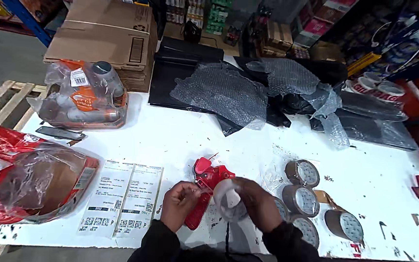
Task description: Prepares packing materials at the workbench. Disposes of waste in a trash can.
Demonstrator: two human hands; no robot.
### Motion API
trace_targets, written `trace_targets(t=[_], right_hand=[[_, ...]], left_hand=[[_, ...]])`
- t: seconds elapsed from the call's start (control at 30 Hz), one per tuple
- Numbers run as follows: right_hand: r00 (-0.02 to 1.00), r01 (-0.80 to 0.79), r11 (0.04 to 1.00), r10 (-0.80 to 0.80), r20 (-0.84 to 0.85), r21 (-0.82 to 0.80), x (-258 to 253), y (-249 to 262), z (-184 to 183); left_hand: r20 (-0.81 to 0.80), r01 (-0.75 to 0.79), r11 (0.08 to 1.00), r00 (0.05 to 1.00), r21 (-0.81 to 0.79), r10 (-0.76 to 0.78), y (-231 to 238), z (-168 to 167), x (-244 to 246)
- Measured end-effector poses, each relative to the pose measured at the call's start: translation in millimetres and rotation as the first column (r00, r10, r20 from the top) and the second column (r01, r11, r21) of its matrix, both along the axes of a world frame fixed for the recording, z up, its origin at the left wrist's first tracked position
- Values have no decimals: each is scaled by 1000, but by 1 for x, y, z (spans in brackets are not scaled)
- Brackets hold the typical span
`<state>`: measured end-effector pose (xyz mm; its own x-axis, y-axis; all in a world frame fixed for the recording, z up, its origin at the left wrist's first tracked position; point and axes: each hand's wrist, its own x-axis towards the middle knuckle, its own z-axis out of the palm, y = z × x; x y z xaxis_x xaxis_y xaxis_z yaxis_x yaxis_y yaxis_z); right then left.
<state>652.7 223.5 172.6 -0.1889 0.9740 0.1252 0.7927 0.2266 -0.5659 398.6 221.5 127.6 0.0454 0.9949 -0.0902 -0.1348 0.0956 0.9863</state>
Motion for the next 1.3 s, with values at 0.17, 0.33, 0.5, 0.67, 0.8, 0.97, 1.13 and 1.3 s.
trace_targets(t=[0.17,0.33,0.5,0.67,0.8,0.97,1.13,1.3], right_hand=[[937,177,962,-100,336,-207,-18,57,1],[870,308,822,-40,491,-479,-32,84,-13],[924,116,845,100,368,-521,-23,73,13],[884,139,760,194,426,-635,-42,70,28],[880,134,826,155,449,-548,-47,58,13],[883,133,782,185,430,-609,-43,63,1],[916,94,747,193,350,-658,-35,69,2],[931,76,880,105,348,-469,-38,47,-1]], left_hand=[[-163,-48,998,986,-31,43,35,-26,12],[-249,-94,996,964,12,94,40,-43,17],[-186,-131,991,974,-14,126,35,-44,16],[-195,-102,995,976,-22,96,38,-45,11],[-167,-137,990,976,18,138,37,-50,10],[-117,-182,983,976,-2,181,34,-52,15],[-104,-136,989,986,-57,130,39,-51,14],[-112,-109,986,989,-127,95,32,-51,7]])
